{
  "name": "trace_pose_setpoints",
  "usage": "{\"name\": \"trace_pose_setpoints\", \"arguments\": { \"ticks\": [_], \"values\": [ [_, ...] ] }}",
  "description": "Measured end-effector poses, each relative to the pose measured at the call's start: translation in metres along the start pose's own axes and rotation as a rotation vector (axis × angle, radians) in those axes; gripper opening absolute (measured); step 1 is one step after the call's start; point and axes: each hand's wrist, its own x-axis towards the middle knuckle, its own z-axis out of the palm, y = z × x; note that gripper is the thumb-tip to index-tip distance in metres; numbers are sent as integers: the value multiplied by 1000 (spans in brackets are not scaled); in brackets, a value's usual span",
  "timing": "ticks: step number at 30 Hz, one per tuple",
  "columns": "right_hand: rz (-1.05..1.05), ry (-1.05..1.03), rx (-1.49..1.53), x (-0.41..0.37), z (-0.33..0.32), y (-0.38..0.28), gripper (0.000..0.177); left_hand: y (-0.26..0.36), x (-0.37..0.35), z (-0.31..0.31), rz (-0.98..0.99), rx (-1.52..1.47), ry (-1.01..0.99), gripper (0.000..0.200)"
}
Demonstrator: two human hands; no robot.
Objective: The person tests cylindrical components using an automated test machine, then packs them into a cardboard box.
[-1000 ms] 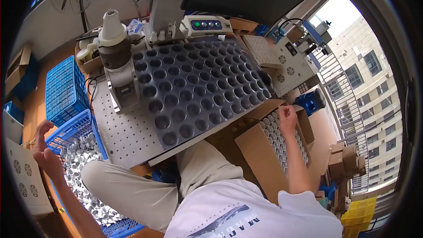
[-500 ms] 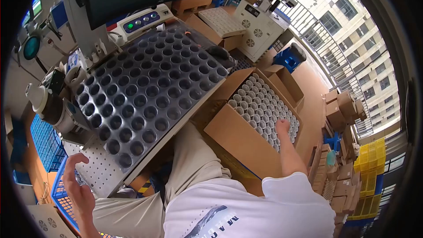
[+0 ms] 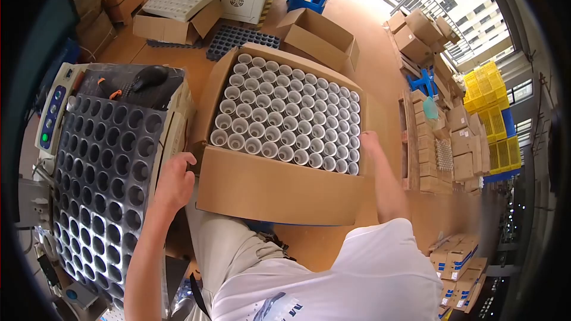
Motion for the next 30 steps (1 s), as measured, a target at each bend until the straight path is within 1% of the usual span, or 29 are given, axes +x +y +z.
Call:
{"name": "trace_pose_setpoints", "arguments": {
  "ticks": [2, 3, 4, 6, 7, 8, 10, 13, 15, 16, 17, 19, 22, 23, 25, 26, 28, 30],
  "values": [
    [55, -63, -86, -7, -8, -19, 21, -31, 51, 36, 15, -10, -69, 29],
    [71, -101, -128, -6, -7, -26, 22, -37, 74, 53, -20, -23, -97, 27],
    [87, -70, -143, -1, -2, -21, 23, -43, 92, 65, -66, -29, -115, 26],
    [83, -31, -160, 12, 21, -16, 23, -41, 118, 78, -98, -63, -166, 23],
    [79, -8, -168, 18, 28, -12, 23, -38, 121, 83, -34, -81, -63, 22],
    [99, -42, -174, 29, 35, -3, 24, -37, 126, 88, 40, -101, 37, 21],
    [69, -7, -282, 30, 36, -6, 24, -53, 142, 102, -139, -161, -26, 19],
    [80, -51, -511, 26, 31, -33, 25, -86, 167, 145, -103, -107, 109, 17],
    [117, -108, -620, 22, 30, -50, 27, -58, 177, 132, -10, 208, -84, 16],
    [99, -78, -688, 23, 33, -51, 24, -56, 180, 133, 15, 303, -101, 16],
    [89, -81, -696, 25, 36, -46, 25, -54, 183, 133, 41, 398, -116, 16],
    [70, -81, -708, 32, 39, -38, 26, -61, 186, 143, 50, 464, 20, 17],
    [95, -89, -776, 35, 42, -35, 30, -70, 197, 153, -148, 272, -44, 19],
    [106, -96, -795, 35, 40, -35, 31, -74, 203, 152, -219, 113, -51, 20],
    [71, -41, -777, 33, 40, -31, 29, -85, 210, 147, -359, -200, -61, 21],
    [51, -17, -765, 32, 43, -30, 27, -88, 207, 149, -315, -198, -31, 22],
    [86, -27, -781, 31, 44, -35, 28, -89, 199, 150, -222, -194, 32, 24],
    [101, -22, -796, 26, 41, -45, 29, -89, 193, 151, -220, -204, 31, 28]
  ]
}}
